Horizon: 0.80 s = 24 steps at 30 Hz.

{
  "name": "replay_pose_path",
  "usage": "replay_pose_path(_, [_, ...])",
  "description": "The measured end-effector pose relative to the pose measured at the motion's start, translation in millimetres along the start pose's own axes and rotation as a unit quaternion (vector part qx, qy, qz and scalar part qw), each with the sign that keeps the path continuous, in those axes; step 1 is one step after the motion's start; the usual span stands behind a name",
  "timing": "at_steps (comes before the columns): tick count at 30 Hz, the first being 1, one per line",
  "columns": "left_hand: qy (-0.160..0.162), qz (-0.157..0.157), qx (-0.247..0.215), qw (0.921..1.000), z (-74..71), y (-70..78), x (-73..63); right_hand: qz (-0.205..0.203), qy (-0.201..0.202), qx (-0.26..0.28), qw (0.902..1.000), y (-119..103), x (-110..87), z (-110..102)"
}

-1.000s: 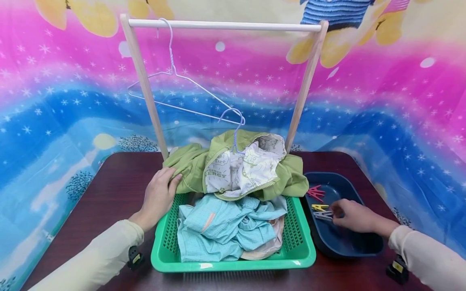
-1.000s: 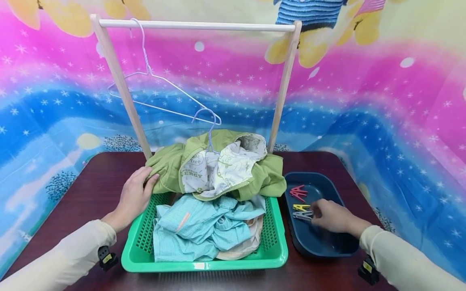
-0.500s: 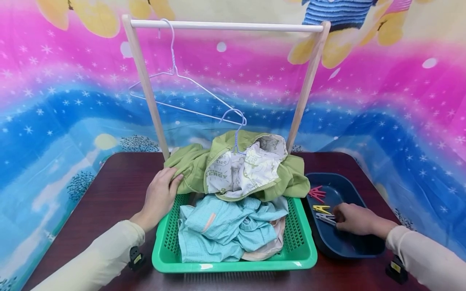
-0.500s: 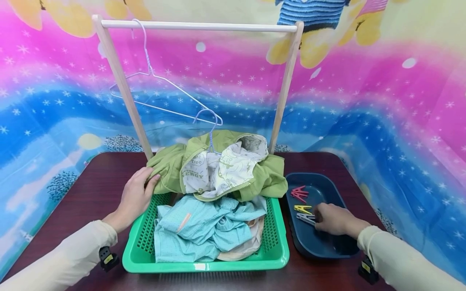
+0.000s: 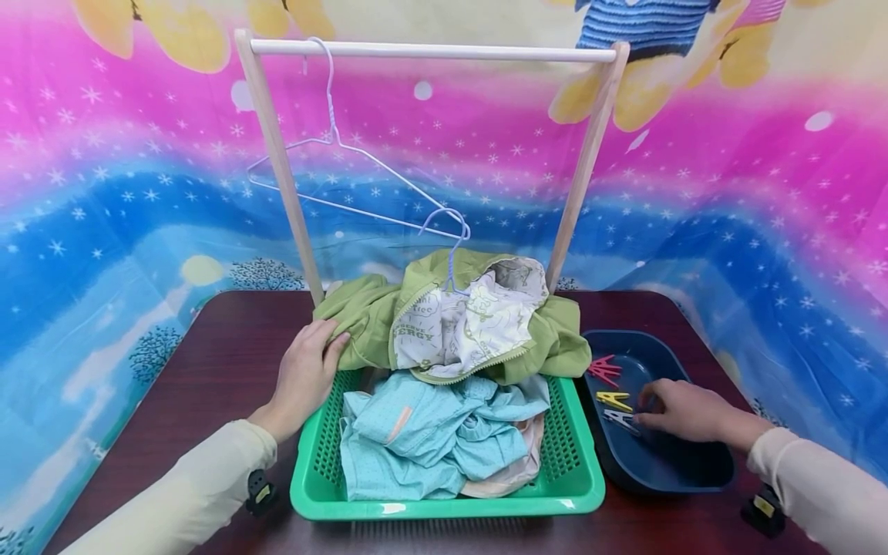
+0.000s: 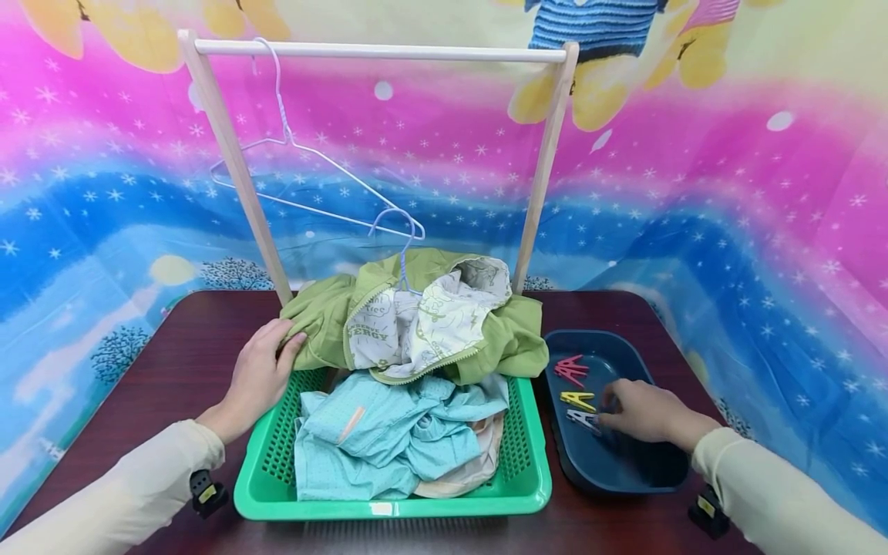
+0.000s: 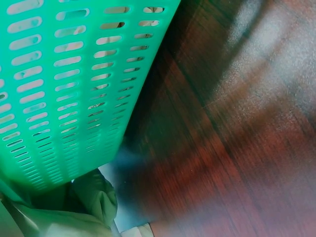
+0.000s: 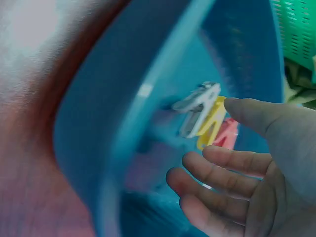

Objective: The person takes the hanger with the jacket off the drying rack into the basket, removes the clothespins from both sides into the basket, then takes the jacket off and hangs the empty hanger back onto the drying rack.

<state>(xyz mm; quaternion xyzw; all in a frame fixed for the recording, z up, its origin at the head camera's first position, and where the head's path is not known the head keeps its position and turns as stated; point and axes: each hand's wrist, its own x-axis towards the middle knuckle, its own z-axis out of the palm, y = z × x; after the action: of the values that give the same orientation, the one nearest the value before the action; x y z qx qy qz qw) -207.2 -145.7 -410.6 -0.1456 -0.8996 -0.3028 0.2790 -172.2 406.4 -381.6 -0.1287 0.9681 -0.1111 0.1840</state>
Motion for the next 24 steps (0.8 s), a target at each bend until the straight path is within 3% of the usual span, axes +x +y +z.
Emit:
replay_pose_path(13, [-0.007, -0.001, 0.000, 1.0000, -1.3, 1.1, -0.2, -0.021, 0.051, -0.018, 0.9983, -20, 2.2, -19])
replay_pose_path(24, [-0.034, 0.001, 0.022, 0.9992, -7.1, 3.9, 0.3, -0.054, 0.184, 0.005, 0.9814, -52, 9.1, -31])
